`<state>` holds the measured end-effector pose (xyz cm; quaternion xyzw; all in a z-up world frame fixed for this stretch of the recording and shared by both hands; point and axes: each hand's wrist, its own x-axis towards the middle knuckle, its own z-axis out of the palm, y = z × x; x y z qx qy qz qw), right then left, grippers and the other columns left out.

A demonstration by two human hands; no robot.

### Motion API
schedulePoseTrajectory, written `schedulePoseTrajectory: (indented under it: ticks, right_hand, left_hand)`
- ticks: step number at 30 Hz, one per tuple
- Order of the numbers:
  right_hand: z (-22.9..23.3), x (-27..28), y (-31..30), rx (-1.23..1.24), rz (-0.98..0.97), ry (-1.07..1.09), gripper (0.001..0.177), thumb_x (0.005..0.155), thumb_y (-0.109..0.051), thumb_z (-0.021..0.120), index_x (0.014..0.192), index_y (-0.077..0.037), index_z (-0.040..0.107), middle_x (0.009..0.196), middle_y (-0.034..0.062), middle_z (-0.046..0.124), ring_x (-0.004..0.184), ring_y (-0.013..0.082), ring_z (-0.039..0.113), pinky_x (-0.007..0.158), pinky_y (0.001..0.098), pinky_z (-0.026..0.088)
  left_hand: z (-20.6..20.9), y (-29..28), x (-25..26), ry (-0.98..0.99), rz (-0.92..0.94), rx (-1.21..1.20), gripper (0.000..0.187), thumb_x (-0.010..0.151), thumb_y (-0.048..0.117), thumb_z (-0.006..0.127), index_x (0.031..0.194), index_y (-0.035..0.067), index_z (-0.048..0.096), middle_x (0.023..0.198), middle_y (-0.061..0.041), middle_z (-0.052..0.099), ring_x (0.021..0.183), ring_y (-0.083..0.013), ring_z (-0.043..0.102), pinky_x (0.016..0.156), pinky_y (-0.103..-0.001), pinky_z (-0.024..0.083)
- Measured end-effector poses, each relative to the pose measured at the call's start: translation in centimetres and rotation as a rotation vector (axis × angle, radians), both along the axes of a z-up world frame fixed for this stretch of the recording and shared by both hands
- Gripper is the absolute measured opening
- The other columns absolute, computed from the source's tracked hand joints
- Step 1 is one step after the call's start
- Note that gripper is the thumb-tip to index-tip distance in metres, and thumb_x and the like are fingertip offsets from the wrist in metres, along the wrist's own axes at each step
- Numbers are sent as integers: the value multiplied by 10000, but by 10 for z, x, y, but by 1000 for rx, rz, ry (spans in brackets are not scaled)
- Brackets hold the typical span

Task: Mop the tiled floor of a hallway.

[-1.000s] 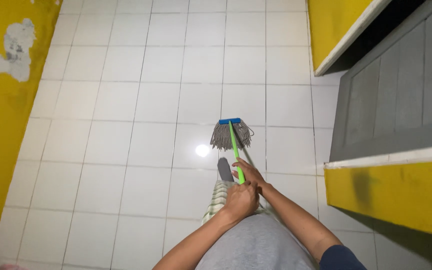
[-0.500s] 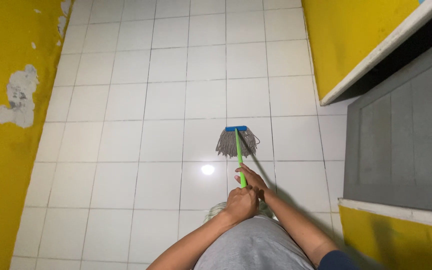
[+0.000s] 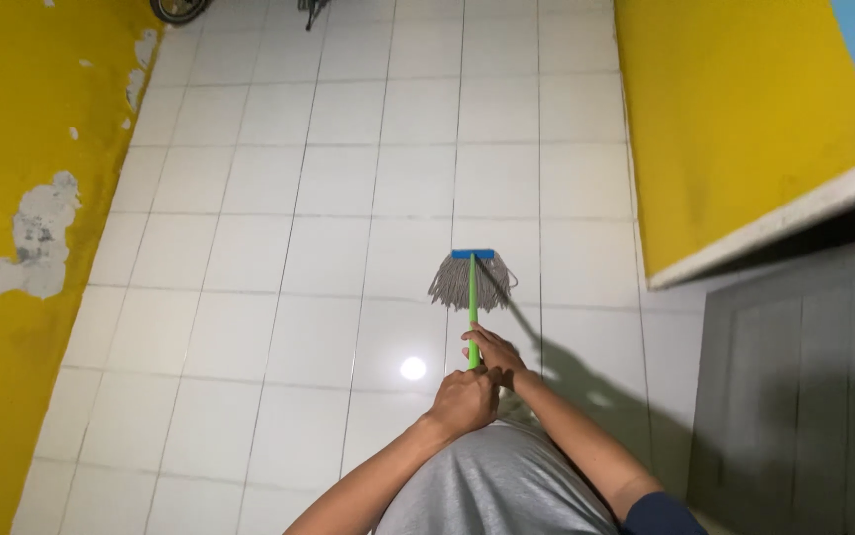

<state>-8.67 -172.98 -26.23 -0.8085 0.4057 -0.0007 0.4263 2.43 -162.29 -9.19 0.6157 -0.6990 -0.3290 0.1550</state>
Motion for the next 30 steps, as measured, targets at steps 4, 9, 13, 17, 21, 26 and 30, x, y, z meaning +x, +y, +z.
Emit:
schedulePoseTrajectory:
  ticks: [4,9,13,17,21,26,30]
  right_hand:
    - [11,0,-86,-7,74,53,391,1020,-392,564,1362,-202,541,1653,96,299,1468,309,409,1182,446,353]
    - [12,13,-163,99,105,163,402,1014,-407,544,1385,-265,482,1700,46,230,1404,303,498,1144,438,415]
    - [-7,24,-220,60,136,92,375,1023,-388,589,1352,-231,500,1694,87,217,1411,317,507,1108,441,457]
    - [-17,35,-277,95,132,79,400,967,-258,615,1346,-242,490,1706,56,219,1372,302,532,1100,421,459]
    - [-29,57,-363,84,105,2,348,984,-249,604,1314,-217,496,1696,101,265,1339,302,573,1066,399,485]
    - [-67,88,-472,-41,104,-229,301,993,-236,625,1275,-172,539,1607,174,383,1328,360,575,1035,397,511]
    - [-87,126,-554,-93,172,-277,279,1014,-228,632,1255,-121,541,1527,212,463,1339,353,556,1008,404,508]
  left_hand:
    - [1,-80,-1,46,-1,-37,247,876,69,599,1101,-7,666,930,-256,696,714,-433,702,672,-516,568]
    - [-14,-149,2,-12,62,75,198,939,100,596,1096,-6,655,928,-235,717,749,-407,719,703,-505,573]
    - [-1,-202,13,-7,109,8,191,892,64,603,1056,-11,663,935,-242,712,730,-400,721,666,-501,577]
    - [4,-262,24,-12,99,-19,207,880,66,604,1065,2,672,855,-243,714,677,-389,712,612,-483,568]
    - [-26,-346,45,-12,113,-82,136,875,81,623,969,-3,674,776,-237,697,616,-373,703,557,-462,555]
    - [-53,-452,83,-179,14,-320,228,856,208,677,849,-19,654,640,-212,652,537,-348,667,492,-445,524]
    - [-51,-532,124,-83,62,-335,121,852,117,600,903,18,647,585,-175,620,493,-334,642,503,-444,516]
